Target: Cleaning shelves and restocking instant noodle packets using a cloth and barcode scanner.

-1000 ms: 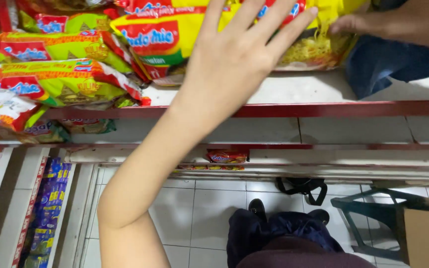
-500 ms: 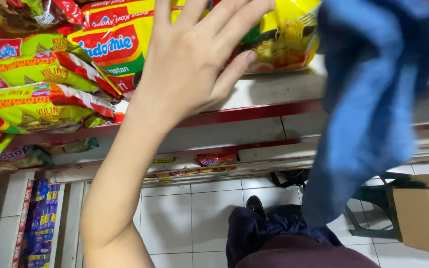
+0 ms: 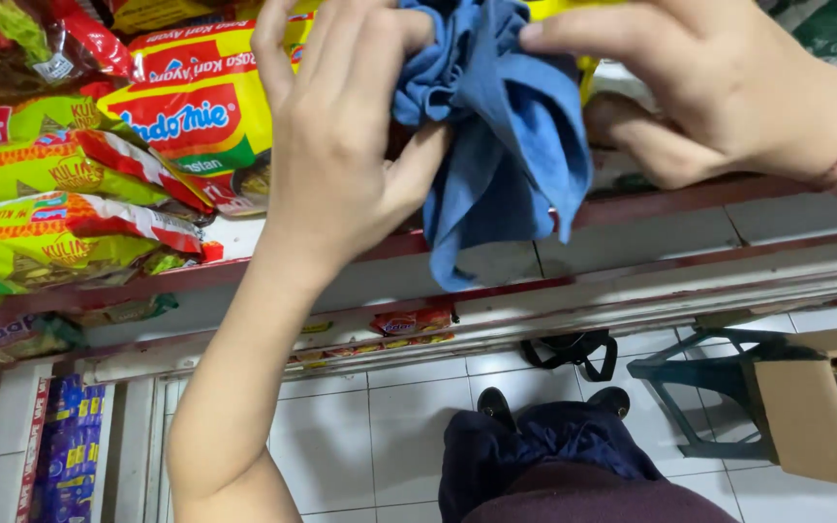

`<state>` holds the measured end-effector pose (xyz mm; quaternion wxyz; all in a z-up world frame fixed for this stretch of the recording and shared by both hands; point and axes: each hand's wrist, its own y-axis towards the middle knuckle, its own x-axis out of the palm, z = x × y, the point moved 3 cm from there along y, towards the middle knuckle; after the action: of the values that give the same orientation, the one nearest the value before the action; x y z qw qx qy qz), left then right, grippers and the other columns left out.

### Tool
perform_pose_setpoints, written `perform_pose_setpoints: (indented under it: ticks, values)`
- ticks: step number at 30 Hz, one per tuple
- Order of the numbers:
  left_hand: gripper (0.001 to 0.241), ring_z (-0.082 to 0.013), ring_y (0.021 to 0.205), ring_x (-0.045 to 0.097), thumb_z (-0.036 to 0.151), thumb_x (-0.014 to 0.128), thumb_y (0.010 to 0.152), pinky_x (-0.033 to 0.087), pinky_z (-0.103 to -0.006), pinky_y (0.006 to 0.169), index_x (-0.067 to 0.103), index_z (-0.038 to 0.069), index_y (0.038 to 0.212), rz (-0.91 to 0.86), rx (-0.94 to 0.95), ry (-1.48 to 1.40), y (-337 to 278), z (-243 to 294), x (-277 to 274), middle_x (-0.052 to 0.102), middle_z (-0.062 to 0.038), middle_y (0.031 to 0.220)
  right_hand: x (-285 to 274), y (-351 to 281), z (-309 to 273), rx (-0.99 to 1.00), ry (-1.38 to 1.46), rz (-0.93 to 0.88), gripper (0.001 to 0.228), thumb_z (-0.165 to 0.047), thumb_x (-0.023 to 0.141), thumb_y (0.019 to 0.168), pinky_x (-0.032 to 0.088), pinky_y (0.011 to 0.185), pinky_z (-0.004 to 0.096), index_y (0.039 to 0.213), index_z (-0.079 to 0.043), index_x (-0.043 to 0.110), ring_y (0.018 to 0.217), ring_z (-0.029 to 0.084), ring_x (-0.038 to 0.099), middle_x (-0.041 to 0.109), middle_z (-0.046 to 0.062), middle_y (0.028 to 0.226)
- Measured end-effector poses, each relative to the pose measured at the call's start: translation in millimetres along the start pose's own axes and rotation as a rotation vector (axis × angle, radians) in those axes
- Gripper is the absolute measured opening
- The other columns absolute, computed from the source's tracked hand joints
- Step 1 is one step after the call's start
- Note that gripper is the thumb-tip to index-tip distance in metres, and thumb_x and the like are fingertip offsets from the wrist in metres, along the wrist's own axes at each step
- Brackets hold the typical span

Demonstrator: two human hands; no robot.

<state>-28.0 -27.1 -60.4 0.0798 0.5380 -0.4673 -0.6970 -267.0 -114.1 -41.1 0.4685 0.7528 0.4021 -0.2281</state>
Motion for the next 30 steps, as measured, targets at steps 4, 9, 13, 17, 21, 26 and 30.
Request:
perform_pose_setpoints:
  ticks: [4, 9, 13, 17, 21, 26, 30]
  values:
    - [0.047, -0.0318, 0.126, 0.056, 0.013, 0.086, 0.084, 0.033, -0.0455, 0.116, 0.055, 0.006, 0.119, 0.038, -0.04, -0.132, -0.5, -7.0, -0.1, 0.059, -0.013, 0.125, -2.2, -19.5, -0.2, -0.114, -0.897, -0.086, 0.058, -0.027, 0.069, 0.086, 0.052, 0.083, 0.047, 0.138, -0.006, 0.057, 0.108, 0.038, 0.062, 0.06, 0.022, 0.127]
    - [0.05, -0.0371, 0.125, 0.056, 0.011, 0.084, 0.076, 0.036, -0.0483, 0.114, 0.055, 0.003, 0.115, 0.083, -0.001, -0.104, 2.7, -2.7, -2.3, 0.059, -0.017, 0.128, -30.7, -50.8, 5.8, 0.109, -0.998, -0.182, 0.062, -0.04, 0.084, 0.074, 0.055, 0.08, 0.045, 0.125, -0.009, 0.07, 0.105, 0.032, 0.066, 0.064, 0.017, 0.123]
    - [0.047, -0.0347, 0.119, 0.06, 0.009, 0.083, 0.078, 0.036, -0.0487, 0.114, 0.055, 0.004, 0.116, 0.059, -0.014, -0.107, 6.1, -0.6, -3.2, 0.062, -0.014, 0.122, -44.6, -71.8, 30.5, 0.118, -1.004, -0.245, 0.062, -0.041, 0.081, 0.068, 0.057, 0.094, 0.045, 0.118, -0.008, 0.07, 0.115, 0.033, 0.066, 0.063, 0.018, 0.129]
    - [0.043, -0.028, 0.116, 0.061, 0.001, 0.076, 0.084, 0.036, -0.0414, 0.113, 0.052, 0.004, 0.119, 0.125, -0.004, -0.108, 10.3, 1.0, -2.9, 0.061, -0.01, 0.118, -53.8, -80.4, 58.5, 0.228, -1.046, -0.333, 0.056, -0.026, 0.075, 0.075, 0.057, 0.098, 0.038, 0.129, -0.01, 0.07, 0.116, 0.026, 0.066, 0.066, 0.012, 0.132]
    - [0.04, -0.0312, 0.113, 0.059, 0.001, 0.078, 0.091, 0.042, -0.0402, 0.108, 0.051, 0.0, 0.121, 0.122, -0.05, -0.205, 12.8, 4.8, -1.7, 0.061, -0.012, 0.119, -44.1, -81.1, 60.2, -0.288, -1.868, -0.545, 0.063, -0.024, 0.068, 0.078, 0.053, 0.107, 0.025, 0.141, -0.016, 0.069, 0.127, 0.015, 0.065, 0.065, 0.003, 0.136]
    - [0.041, -0.0066, 0.107, 0.051, -0.011, 0.062, 0.099, 0.043, -0.0208, 0.097, 0.046, 0.001, 0.134, 0.303, -0.291, -0.828, 8.6, -4.9, -15.2, 0.05, 0.0, 0.12, -49.8, -68.9, 52.1, 0.027, -1.264, -0.416, 0.052, -0.015, 0.07, 0.076, 0.057, 0.089, 0.033, 0.127, -0.008, 0.066, 0.109, 0.019, 0.065, 0.065, 0.008, 0.123]
    - [0.045, -0.0024, 0.12, 0.053, -0.007, 0.062, 0.1, 0.045, -0.0172, 0.107, 0.045, 0.0, 0.142, 0.462, -0.27, -0.975, 17.2, -8.3, -45.5, 0.051, 0.005, 0.135, -50.0, -64.5, 47.9, 0.007, -1.296, -0.422, 0.05, -0.018, 0.07, 0.079, 0.056, 0.09, 0.033, 0.128, -0.008, 0.065, 0.111, 0.02, 0.064, 0.065, 0.008, 0.122]
